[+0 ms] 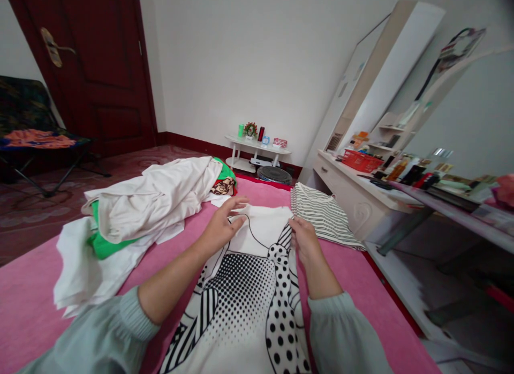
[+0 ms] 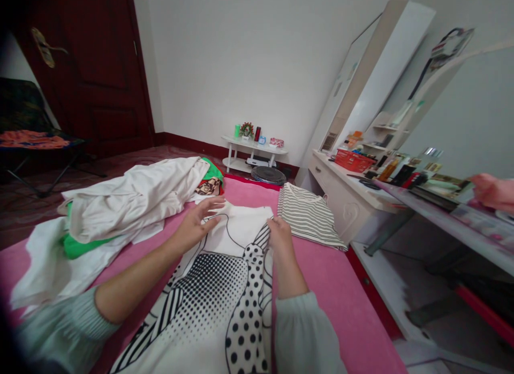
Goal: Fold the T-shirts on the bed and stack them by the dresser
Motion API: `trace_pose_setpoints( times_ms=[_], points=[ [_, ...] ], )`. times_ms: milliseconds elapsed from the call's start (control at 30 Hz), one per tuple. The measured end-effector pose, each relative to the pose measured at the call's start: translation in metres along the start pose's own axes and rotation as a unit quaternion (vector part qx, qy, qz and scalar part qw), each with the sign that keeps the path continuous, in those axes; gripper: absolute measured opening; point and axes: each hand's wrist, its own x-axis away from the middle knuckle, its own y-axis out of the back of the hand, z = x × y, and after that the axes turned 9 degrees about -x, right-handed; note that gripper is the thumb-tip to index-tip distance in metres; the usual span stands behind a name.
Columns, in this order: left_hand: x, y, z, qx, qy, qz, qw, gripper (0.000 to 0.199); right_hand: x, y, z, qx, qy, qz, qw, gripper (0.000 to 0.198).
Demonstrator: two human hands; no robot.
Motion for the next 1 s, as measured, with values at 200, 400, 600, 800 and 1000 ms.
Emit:
trace_pose_setpoints(
  times_ms=[200, 400, 600, 800, 1000],
  points=[
    [0.005, 0.002, 0.041, -0.17, 0.007, 0.019, 0.985, 0.025, -0.009, 0.017, -0.014, 0.047, -0.007, 0.009, 0.999, 0.047],
    [0.007, 0.005, 0.04, -0.29, 0.003, -0.022, 0.957, 0.033, -0.016, 0.021, -0.018, 0.057, 0.074, 0.054, 0.994, 0.048],
    [0.008, 0.013, 0.053, -0.317, 0.155, -0.035, 0.935, 0.054, -0.018, 0.024, -0.019, 0.136, 0.116, 0.069, 0.981, 0.039],
    [0.006, 0.01, 0.064, -0.291, 0.104, -0.02, 0.951, 0.062, -0.019, 0.019, -0.028, 0.105, 0.109, 0.046, 0.987, 0.056],
    [0.003, 0.005, 0.063, -0.313, 0.072, -0.045, 0.946, 0.063, -0.019, 0.016, -0.032, 0.196, 0.176, -0.029, 0.964, 0.038]
  ],
)
